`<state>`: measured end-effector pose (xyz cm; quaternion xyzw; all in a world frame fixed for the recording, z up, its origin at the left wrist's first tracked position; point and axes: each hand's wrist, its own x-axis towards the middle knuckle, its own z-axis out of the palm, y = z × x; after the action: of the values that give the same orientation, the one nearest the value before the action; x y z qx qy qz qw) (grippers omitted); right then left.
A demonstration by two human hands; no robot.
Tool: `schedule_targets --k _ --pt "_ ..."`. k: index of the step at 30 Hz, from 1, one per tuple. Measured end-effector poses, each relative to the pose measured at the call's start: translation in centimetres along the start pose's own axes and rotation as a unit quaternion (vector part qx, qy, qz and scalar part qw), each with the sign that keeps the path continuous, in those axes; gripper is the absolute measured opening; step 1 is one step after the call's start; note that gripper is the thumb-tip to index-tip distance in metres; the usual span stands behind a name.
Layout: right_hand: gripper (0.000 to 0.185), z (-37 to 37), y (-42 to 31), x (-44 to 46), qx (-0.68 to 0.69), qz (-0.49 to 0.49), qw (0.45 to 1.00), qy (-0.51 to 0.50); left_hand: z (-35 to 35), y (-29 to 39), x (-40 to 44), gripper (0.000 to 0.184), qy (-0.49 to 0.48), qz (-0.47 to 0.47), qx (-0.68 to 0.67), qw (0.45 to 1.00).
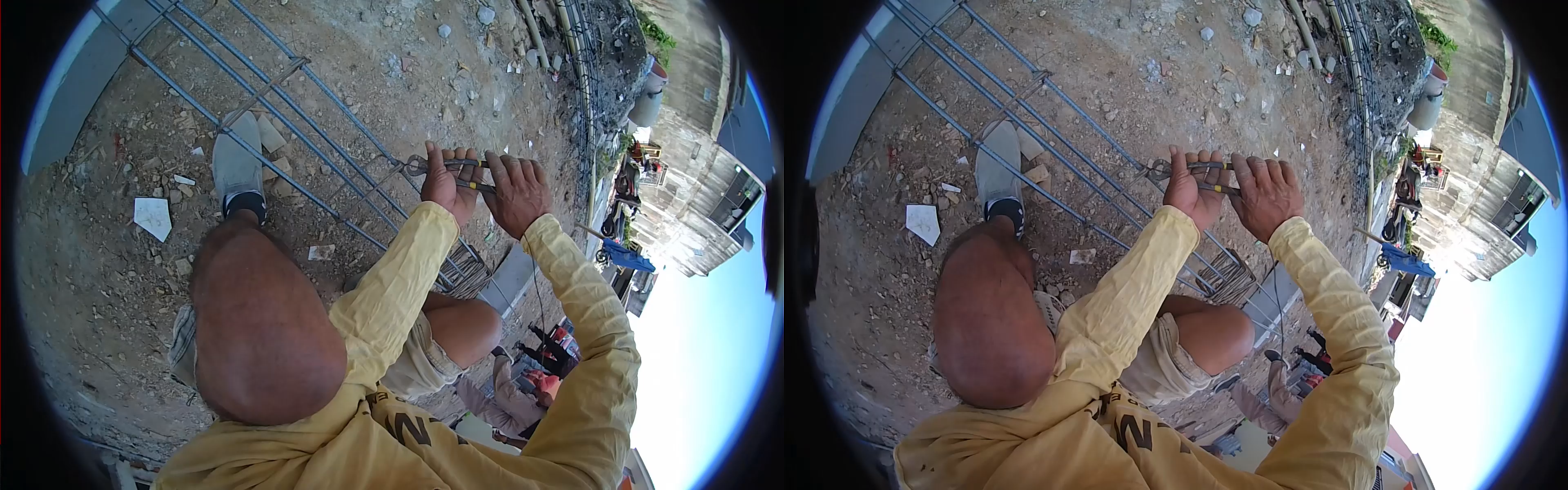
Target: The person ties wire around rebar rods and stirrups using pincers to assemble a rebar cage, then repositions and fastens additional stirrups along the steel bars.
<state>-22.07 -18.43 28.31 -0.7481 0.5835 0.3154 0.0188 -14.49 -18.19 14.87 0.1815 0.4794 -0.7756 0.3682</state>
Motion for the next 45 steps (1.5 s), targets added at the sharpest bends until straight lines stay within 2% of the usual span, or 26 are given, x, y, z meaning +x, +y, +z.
schedule_targets --k 1,4,9,13,14,16,19,20,23,24,26,27,28,31,34,38,40,41,42,43,44,45 --pt "0.047 0.4 0.1 0.0 -0.009 0.0 1.0 0.001 -0.2 0.0 0.1 0.039 0.002 0.005 0.005 1.0" --pt "0.04 1.1 0.7 0.5 0.005 0.022 0.994 -0.111 -0.5 0.2 0.4 0.037 0.018 0.021 0.023 0.999" --pt "0.029 1.1 1.6 2.1 0.099 0.054 0.98 -0.163 -0.9 1.1 0.2 0.038 0.017 0.004 0.034 0.999" --pt "0.031 1.6 2.9 3.5 0.217 0.005 0.94 -0.265 -1.2 1.6 -0.6 0.042 0.028 -0.026 0.079 0.996" --pt "0.033 1.4 3.2 3.8 0.286 0.08 0.88 -0.372 -1.4 1.6 -0.8 0.044 0.025 -0.031 0.094 0.995" --pt "0.037 -0.7 2.7 5.0 0.398 0.22 0.698 -0.553 -1.4 1.4 -1.0 0.049 0.047 -0.021 0.141 0.989" --pt "0.041 -0.2 3.4 4.5 0.438 0.221 0.639 -0.593 -1.5 1.2 -1.3 0.057 0.072 -0.001 0.239 0.968" --pt "0.04 0.0 3.3 4.4 0.435 0.23 0.636 -0.595 -1.6 1.3 -1.4 0.06 0.08 0.006 0.276 0.958" --pt "0.043 -1.8 1.9 4.3 0.306 0.128 0.799 -0.502 -1.3 1.4 -1.5 0.056 0.081 -0.015 0.262 0.961" --pt "0.048 -2.5 1.2 3.7 0.13 0.058 0.907 -0.397 -1.3 1.3 -1.5 0.057 0.076 -0.019 0.251 0.965" --pt "0.05 -2.3 0.6 2.0 0.112 0.068 0.96 -0.248 -1.0 1.3 -1.5 0.059 0.063 -0.024 0.23 0.971" --pt "0.051 -1.9 0.3 1.3 0.102 0.072 0.977 -0.17 -0.7 1.3 -1.7 0.059 0.064 -0.025 0.223 0.972" --pt "0.055 -1.6 0.6 0.5 0.032 0.002 0.997 -0.074 -0.4 1.3 -1.9 0.058 0.065 -0.027 0.217 0.974" --pt "0.057 -2.3 0.4 -0.2 -0.034 -0.024 0.998 -0.048 -0.4 1.3 -2.0 0.058 0.057 -0.028 0.211 0.975" --pt "0.058 -1.3 0.9 -0.4 -0.006 -0.045 0.998 -0.054 -0.7 1.0 -2.4 0.057 0.07 -0.012 0.225 0.972" --pt "0.058 -1.1 1.8 0.3 0.103 -0.031 0.983 -0.151 -1.2 0.4 -3.2 0.056 0.084 0.021 0.257 0.962" --pt "0.06 -0.7 2.8 1.1 0.177 -0.058 0.963 -0.193 -0.5 0.2 -4.0 0.055 0.098 0.023 0.278 0.955" --pt "0.062 -0.9 3.2 1.5 0.269 0.03 0.91 -0.314 -0.1 0.2 -4.3 0.055 0.104 0.025 0.288 0.951" --pt "0.063 -2.8 2.8 2.7 0.354 0.116 0.825 -0.425 -0.1 0.2 -4.5 0.054 0.104 0.028 0.314 0.943" --pt "0.066 -3.8 2.6 3.5 0.426 0.198 0.713 -0.521 -0.1 0.1 -4.7 0.054 0.104 0.032 0.339 0.934" --pt "0.068 -3.6 3.0 3.7 0.507 0.216 0.632 -0.545 -0.1 0.0 -4.9 0.054 0.103 0.036 0.365 0.925" --pt "0.067 -3.4 3.3 3.8 0.515 0.227 0.611 -0.556 -0.3 0.0 -5.1 0.054 0.103 0.04 0.383 0.917"
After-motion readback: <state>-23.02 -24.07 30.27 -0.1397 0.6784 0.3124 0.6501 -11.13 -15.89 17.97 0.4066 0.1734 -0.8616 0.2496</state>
